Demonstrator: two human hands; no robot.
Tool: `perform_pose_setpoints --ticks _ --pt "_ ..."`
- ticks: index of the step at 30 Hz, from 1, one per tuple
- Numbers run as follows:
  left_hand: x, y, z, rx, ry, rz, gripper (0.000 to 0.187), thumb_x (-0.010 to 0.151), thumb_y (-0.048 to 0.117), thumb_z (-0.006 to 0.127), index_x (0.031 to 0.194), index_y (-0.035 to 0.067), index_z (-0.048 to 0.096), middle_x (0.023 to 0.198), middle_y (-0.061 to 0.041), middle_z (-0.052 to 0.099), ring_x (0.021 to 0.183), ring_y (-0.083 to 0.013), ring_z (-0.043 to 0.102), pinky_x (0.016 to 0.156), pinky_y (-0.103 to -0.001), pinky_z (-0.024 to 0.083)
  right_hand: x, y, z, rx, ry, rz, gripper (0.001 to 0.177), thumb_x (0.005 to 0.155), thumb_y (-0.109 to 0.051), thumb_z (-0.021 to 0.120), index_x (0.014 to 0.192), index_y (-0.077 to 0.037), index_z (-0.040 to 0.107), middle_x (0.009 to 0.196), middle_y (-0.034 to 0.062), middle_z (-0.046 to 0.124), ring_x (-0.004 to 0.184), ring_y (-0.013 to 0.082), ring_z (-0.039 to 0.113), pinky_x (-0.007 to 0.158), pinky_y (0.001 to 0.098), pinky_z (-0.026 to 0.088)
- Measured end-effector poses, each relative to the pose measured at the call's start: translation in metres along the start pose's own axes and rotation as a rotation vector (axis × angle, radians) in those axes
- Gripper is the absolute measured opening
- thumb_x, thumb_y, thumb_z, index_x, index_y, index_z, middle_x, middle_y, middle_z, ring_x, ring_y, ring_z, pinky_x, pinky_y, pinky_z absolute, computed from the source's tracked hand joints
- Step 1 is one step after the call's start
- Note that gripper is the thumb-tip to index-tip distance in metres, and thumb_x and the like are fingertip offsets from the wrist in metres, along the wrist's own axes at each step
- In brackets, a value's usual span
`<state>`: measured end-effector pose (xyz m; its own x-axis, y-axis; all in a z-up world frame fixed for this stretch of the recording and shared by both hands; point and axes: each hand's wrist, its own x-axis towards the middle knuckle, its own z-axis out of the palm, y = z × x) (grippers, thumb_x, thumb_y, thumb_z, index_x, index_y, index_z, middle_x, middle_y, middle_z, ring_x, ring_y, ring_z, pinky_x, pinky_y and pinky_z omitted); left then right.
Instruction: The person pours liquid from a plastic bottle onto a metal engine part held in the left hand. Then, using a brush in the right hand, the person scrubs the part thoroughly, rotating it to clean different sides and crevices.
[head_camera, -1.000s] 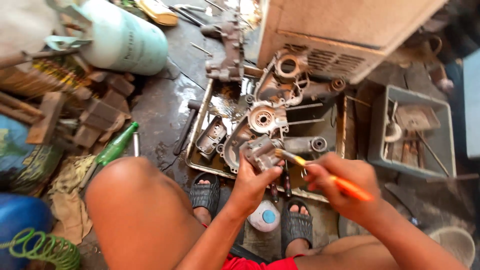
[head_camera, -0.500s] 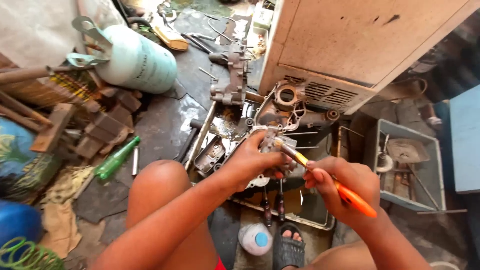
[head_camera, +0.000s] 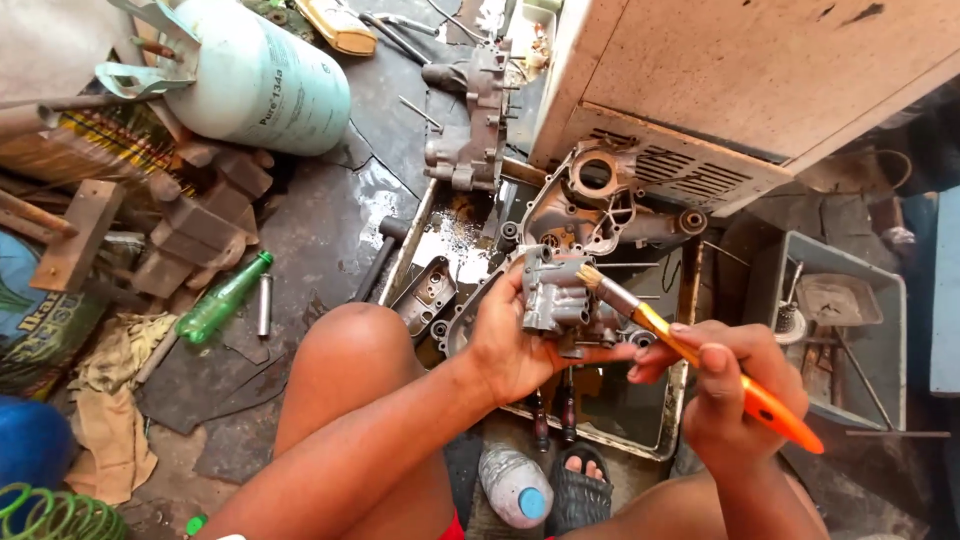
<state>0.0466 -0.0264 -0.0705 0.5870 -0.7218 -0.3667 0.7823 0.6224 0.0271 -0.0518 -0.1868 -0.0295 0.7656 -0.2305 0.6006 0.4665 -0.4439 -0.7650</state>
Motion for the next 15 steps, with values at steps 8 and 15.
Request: perform_pose_setpoints --ticks 8,15 --pt "0.017 0.005 -0.011 -0.06 -0.486 0.018 0.065 0.106 0.047 0.053 0.166 0.031 0.032 0.136 -0.029 0.06 0.109 -0.0412 0.066 0.086 -0.051 0.055 0.013 0.018 0.006 0.274 0.105 0.138 0.033 0.103 -0.032 0.056 0.093 -0.001 0.058 0.07 0.0206 0.061 0.055 0.0318 0.07 0.041 0.0344 0.06" --pt "0.041 -0.006 -0.035 -0.041 -0.271 -0.059 0.066 0.1 0.054 0.051 0.123 -0.005 0.068 0.125 -0.024 0.07 0.099 -0.0408 0.071 0.077 -0.063 0.062 0.013 0.033 0.002 -0.012 -0.026 0.061 0.033 0.105 -0.022 0.048 0.092 0.006 0.058 0.075 0.0252 0.065 0.056 0.0328 0.073 0.048 0.0308 0.058"
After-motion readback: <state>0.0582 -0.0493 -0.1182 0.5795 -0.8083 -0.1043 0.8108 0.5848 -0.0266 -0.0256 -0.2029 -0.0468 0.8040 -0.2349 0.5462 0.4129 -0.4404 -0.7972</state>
